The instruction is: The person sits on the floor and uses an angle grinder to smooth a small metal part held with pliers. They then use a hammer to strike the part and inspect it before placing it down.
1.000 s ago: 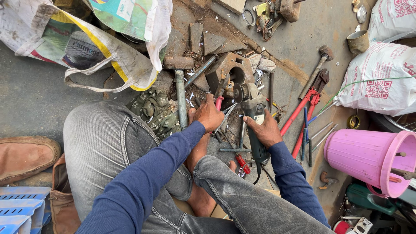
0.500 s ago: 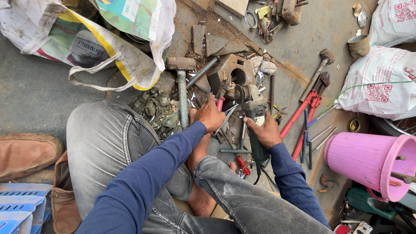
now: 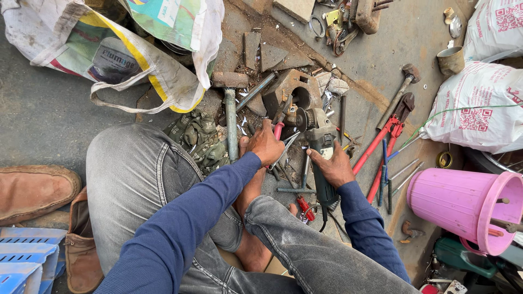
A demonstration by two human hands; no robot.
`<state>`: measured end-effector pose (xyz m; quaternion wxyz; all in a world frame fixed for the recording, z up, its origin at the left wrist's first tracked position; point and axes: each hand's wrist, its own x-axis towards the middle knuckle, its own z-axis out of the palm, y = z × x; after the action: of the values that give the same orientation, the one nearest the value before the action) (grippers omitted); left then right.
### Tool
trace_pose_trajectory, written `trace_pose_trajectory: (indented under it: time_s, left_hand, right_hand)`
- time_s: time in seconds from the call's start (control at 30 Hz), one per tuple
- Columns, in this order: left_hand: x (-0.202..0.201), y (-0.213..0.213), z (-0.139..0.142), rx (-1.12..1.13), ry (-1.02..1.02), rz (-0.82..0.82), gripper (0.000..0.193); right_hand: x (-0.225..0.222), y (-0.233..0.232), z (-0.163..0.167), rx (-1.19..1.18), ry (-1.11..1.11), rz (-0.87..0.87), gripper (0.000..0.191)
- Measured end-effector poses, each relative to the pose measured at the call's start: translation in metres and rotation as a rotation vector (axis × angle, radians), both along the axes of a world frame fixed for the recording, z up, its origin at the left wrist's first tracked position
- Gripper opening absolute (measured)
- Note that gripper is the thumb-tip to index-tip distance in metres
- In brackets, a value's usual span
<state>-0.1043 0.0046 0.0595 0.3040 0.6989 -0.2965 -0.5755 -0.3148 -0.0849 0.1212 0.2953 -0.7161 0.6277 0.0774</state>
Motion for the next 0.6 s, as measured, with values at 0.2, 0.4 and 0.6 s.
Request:
trace_pose_trajectory:
  time_s: [0.2,0.4,0.6]
  left_hand:
    - [-0.0001,0.0001,-0.0013,-0.02,-0.012,0.017,0.069]
    - [-0.0013,-0.0015,-0.0043,-0.032,-0.018,0.033,0.07]
    - [-0.0003,-0.0008,-0.0056,-0.032,-0.018,0.02,0.074]
  right_hand:
    - [0.0001,-0.0001,-0.0016,-0.05,0.026,0.031,0.104]
    - [0.0026,0.0,-0.0001,-0.088,0.037,0.066,0.105]
    - [0.0065,-0.002,0.0018,-0.01,0.018,0.025,0.105]
